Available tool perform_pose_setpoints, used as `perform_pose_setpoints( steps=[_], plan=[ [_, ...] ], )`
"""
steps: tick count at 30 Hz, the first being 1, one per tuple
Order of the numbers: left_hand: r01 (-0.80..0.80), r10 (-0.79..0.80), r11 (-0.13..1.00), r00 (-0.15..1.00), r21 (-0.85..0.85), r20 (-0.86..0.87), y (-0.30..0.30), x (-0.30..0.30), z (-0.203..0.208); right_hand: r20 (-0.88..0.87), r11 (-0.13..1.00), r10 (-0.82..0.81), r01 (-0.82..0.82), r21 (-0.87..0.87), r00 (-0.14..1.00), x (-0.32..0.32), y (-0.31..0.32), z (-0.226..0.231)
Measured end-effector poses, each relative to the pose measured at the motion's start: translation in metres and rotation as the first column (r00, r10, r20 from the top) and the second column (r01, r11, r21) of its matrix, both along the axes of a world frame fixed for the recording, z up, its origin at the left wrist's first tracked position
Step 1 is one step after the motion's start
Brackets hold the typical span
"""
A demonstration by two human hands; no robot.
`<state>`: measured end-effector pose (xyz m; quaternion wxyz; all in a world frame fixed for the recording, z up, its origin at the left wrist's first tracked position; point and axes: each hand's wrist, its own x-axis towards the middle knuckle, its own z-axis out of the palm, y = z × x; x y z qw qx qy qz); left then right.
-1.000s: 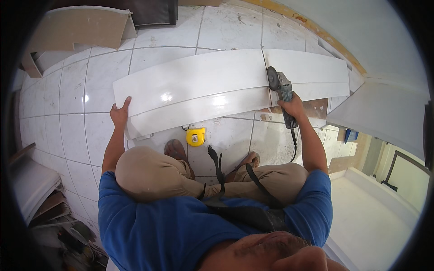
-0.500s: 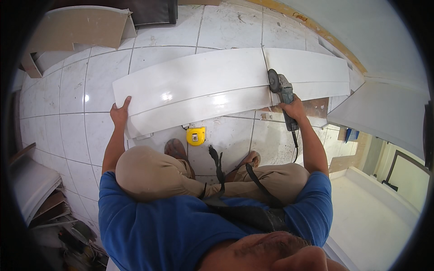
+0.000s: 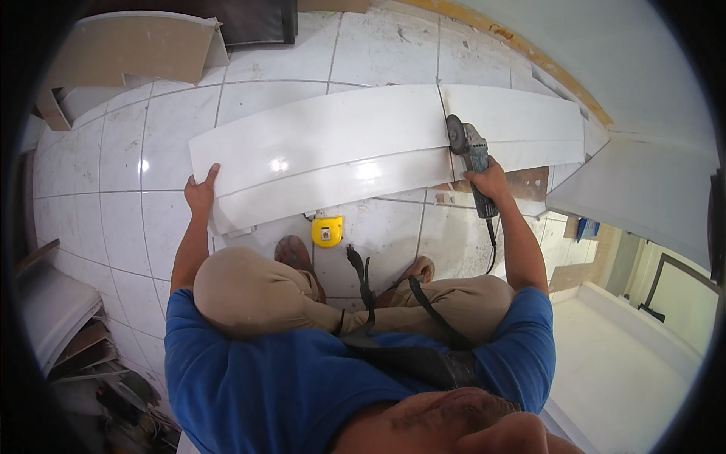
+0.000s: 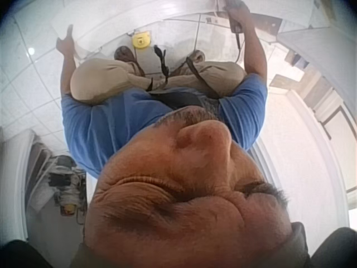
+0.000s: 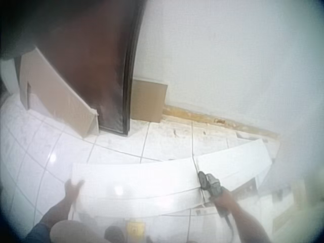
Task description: The person uses an angle grinder to cut a white ceramic tile placed on the floor. They hold the tile steady with one hand while guiding the grinder along a marked line with the other.
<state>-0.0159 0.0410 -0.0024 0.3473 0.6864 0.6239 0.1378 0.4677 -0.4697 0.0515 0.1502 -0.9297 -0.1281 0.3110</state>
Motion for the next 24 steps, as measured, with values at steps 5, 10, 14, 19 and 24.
perform_pose_setpoints(
  steps=[5,10,14,19,24],
  plan=[
    [0.014,-0.016,0.999,0.999,-0.040,-0.047,-0.001,0.005,0.009,0.004,1.000,-0.004,0.004,-0.012,1.000,-0.005,0.000,0.001],
    [0.022,-0.022,0.999,1.000,-0.047,0.001,0.005,-0.004,-0.005,0.030,1.000,0.008,-0.009,0.015,1.000,-0.003,-0.001,0.000],
    [0.016,-0.015,0.999,1.000,-0.049,0.008,0.001,0.001,0.001,0.045,1.000,0.008,-0.008,0.004,0.999,0.000,0.004,-0.001],
    [0.015,-0.014,1.000,1.000,-0.013,0.020,0.002,-0.007,-0.002,0.022,1.000,0.002,-0.003,0.022,1.000,0.004,0.019,0.007],
    [0.015,-0.014,0.999,1.000,-0.030,0.017,-0.005,0.006,0.010,0.023,0.999,-0.016,0.015,0.047,1.000,0.007,0.012,0.001]
  ],
)
